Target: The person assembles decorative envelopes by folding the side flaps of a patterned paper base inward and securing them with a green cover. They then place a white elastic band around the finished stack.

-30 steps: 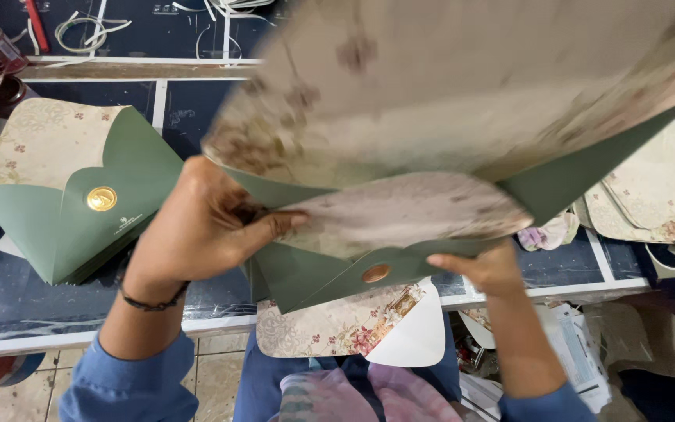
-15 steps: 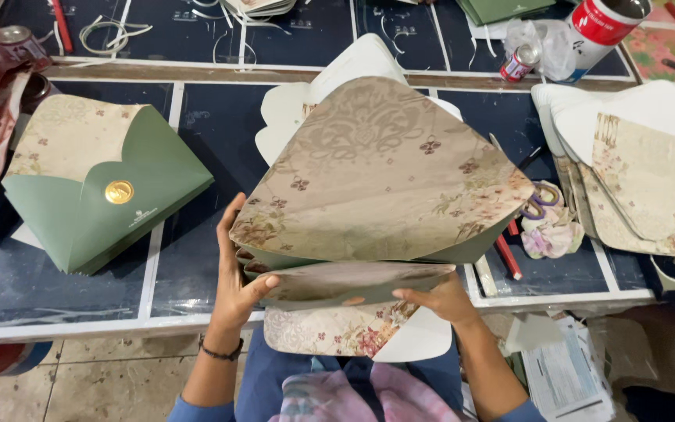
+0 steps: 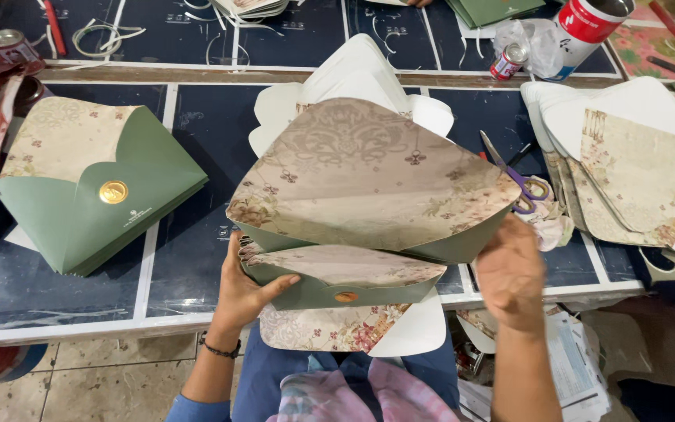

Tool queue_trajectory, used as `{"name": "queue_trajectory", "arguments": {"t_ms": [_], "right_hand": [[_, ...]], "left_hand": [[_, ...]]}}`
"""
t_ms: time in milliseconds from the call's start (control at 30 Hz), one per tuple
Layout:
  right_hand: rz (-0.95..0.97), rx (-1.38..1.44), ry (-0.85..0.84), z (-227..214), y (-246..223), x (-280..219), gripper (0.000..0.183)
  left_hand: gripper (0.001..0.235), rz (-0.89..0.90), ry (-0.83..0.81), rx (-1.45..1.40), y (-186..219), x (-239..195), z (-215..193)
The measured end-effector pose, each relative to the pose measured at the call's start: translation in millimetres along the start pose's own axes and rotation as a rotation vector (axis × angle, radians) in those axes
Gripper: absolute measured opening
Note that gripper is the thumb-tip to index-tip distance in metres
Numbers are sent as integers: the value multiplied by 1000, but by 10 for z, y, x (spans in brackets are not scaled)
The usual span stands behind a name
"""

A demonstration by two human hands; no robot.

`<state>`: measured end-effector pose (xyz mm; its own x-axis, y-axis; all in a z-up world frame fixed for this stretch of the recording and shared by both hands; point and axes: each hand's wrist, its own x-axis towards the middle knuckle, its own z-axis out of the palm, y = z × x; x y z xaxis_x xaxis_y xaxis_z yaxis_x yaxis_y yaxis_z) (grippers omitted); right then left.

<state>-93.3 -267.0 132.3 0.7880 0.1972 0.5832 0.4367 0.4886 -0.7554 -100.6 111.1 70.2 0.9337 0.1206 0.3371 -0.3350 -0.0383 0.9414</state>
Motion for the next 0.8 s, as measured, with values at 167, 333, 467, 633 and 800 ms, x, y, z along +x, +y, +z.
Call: {"name": "queue_trajectory", "arguments": {"t_ms": [167,333,467,633,800], "right_hand": [[-60,-629,262,136,-114,-47,35],[-498,-779,516,-372,-737,174,19],[-685,-816,758,-1021,-786,172,29],[-171,-705,575,-116,-26,290,47],[-80,-805,57,-565,1018,-142,25]], "left_hand": [[97,-135,-90,23,105,96,-67],[77,-224,-182,13,100,69,-105],[53,-210,-157,-104,-6,-25,-65],[40,37,-125,-227,-58,49,-25],[44,217,-184,-56,111,191,-43]]}}
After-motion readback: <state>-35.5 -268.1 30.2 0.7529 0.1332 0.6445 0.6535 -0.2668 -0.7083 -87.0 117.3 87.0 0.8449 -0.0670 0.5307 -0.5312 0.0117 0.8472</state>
